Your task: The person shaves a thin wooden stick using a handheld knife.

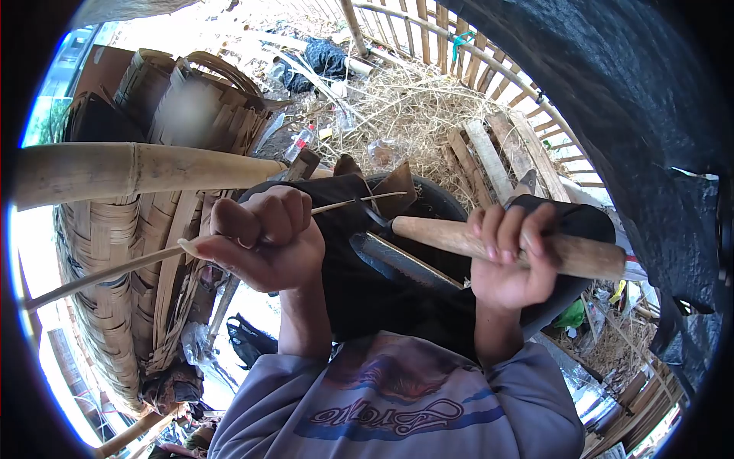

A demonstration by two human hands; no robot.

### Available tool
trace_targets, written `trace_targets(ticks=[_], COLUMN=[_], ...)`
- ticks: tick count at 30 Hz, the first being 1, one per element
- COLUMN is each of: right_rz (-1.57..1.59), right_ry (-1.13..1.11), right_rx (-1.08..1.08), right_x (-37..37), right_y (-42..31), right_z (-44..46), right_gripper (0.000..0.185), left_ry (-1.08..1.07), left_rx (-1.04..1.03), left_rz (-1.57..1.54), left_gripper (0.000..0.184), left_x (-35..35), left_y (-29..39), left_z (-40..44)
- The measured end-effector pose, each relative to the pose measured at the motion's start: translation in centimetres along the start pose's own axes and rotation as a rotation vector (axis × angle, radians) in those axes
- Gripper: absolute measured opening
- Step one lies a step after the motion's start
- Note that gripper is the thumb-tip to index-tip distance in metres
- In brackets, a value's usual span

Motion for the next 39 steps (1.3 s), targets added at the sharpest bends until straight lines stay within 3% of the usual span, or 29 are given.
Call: trace_targets(ticks=[4,8,10,12,18,21,22,24,27,30,32,33,34,36,38,39], right_rz=[-0.022,0.092,-0.156,-0.445,-0.061,-0.321,-0.420,-0.445,-0.118,-0.064,-0.185,-0.415,-0.451,-0.445,-0.186,-0.094], right_ry=[0.103,-0.090,-0.051,0.154,-0.120,-0.014,0.124,0.285,0.064,-0.122,-0.014,0.177,0.303,0.343,0.263,0.092], right_rx=[-0.059,0.114,-0.020,-0.128,0.097,-0.071,-0.193,-0.172,-0.068,0.057,-0.051,-0.138,-0.231,-0.175,-0.185,-0.099], right_x=[1.5,-0.7,0.1,2.0,-0.5,2.8,5.3,7.3,3.9,2.4,5.2,7.8,9.2,9.5,9.3,7.0], right_y=[1.3,-0.5,1.3,4.6,0.5,4.8,7.9,10.0,5.9,4.0,7.3,10.0,12.3,12.7,11.4,9.1], right_z=[0.4,-0.7,-0.3,0.7,-0.5,0.1,-0.1,0.3,1.4,1.2,1.4,1.0,0.8,1.3,1.2,1.7], right_gripper=[0.011,0.011,0.016,0.015,0.018,0.016,0.018,0.018,0.015,0.015,0.013,0.011,0.011,0.012,0.015,0.015], left_ry=[-0.033,-0.068,-0.055,-0.051,-0.083,-0.066,-0.049,-0.092,-0.074,-0.011,-0.007,-0.010,-0.027,-0.050,-0.059,-0.046], left_rx=[0.008,-0.004,0.003,0.007,0.033,0.039,0.057,0.035,-0.009,-0.025,-0.013,-0.015,0.004,0.016,-0.006,0.013], left_rz=[-0.038,-0.142,-0.130,-0.128,-0.115,-0.099,-0.090,-0.131,-0.139,-0.146,-0.115,-0.121,-0.073,-0.029,-0.071,-0.048], left_gripper=[0.047,0.050,0.050,0.050,0.046,0.047,0.047,0.047,0.048,0.050,0.050,0.050,0.049,0.047,0.047,0.047], left_x=[-0.3,-0.5,-0.8,-1.2,-1.2,-1.0,-1.0,-1.0,-0.7,-0.3,-0.3,-0.4,-0.5,-0.7,-0.6,-0.3], left_y=[0.0,-0.3,-0.4,-0.6,-0.4,-0.6,-0.6,-0.4,-0.5,-0.4,-0.4,-0.3,-0.2,-0.4,-0.1,0.3], left_z=[0.0,-0.1,-0.2,-0.1,-0.1,-0.1,-0.1,-0.1,-0.1,-0.1,0.0,0.0,-0.1,0.1,-0.1,-0.3])
Point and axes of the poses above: each hand's wrist, its own z-axis towards the middle knuckle, its own x-axis out of the back of the hand, y = z × x, the point moved 2 cm from there along z, towards the middle knuckle, and after that the axes turned 15 degrees about -x, right-handed, at the moved point
